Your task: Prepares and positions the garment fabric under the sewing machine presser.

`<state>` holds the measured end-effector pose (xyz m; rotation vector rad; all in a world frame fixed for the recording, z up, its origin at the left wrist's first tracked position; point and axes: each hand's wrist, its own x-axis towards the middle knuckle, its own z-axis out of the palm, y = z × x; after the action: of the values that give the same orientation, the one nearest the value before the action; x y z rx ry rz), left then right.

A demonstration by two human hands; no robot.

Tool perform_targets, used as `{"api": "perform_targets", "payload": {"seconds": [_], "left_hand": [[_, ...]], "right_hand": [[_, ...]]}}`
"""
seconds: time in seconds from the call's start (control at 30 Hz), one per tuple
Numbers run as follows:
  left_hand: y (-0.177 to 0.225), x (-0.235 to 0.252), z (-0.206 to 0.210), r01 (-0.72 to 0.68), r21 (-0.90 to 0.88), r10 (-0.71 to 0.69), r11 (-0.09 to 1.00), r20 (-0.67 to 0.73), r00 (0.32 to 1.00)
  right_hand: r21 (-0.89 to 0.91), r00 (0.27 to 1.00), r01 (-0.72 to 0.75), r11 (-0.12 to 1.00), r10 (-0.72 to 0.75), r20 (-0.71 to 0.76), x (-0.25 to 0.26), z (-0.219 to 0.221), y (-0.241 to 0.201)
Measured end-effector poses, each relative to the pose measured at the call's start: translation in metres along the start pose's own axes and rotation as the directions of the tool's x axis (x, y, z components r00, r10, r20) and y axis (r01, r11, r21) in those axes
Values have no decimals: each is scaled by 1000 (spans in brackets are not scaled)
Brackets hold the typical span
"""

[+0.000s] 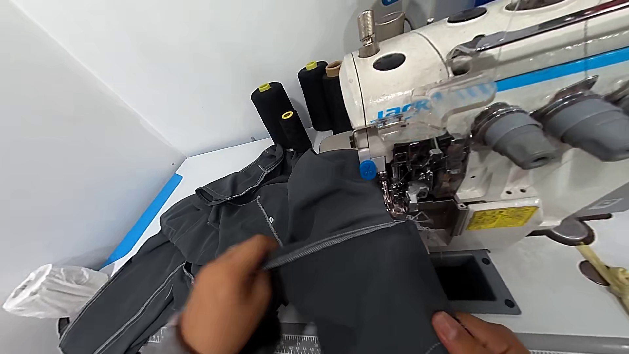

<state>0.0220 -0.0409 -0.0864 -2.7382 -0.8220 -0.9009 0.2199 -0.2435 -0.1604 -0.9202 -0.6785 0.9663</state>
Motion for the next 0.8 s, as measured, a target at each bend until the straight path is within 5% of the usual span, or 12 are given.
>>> {"api": "perform_targets", "payload": {"seconds": [0.1,0.2,0.27,0.33,0.43,0.53,0.63,0.8], "left_hand": [[-18,30,-35,-37,100,46,994,-89,995],[-38,64,-15,-162,113,172,980,-87,981],[-48,64,8,-113,100,95,989,172,981],[-38,53,14,33,161,-101,986,436,894],[6,31,-3,-41,241,-4,970,184,983],[79,22,4,-235,-9,234,972,-47,971],[110,16,36,-334,-205,320,920,-98,942],[116,6,50,-281,-218,259,934,-127,958]], "right_hand": [[2,1000,28,1000,-28,-7,-1,6,3],[-23,999,48,999,-48,-8,0,16,13],[-34,998,56,998,-57,-21,0,19,19],[-154,994,96,983,-102,-29,0,16,20],[-254,995,94,963,-101,-14,1,10,17],[-252,994,110,961,-113,3,0,7,20],[-256,987,159,953,-162,12,-1,0,22],[-198,986,166,966,-163,32,-2,-5,22]]}}
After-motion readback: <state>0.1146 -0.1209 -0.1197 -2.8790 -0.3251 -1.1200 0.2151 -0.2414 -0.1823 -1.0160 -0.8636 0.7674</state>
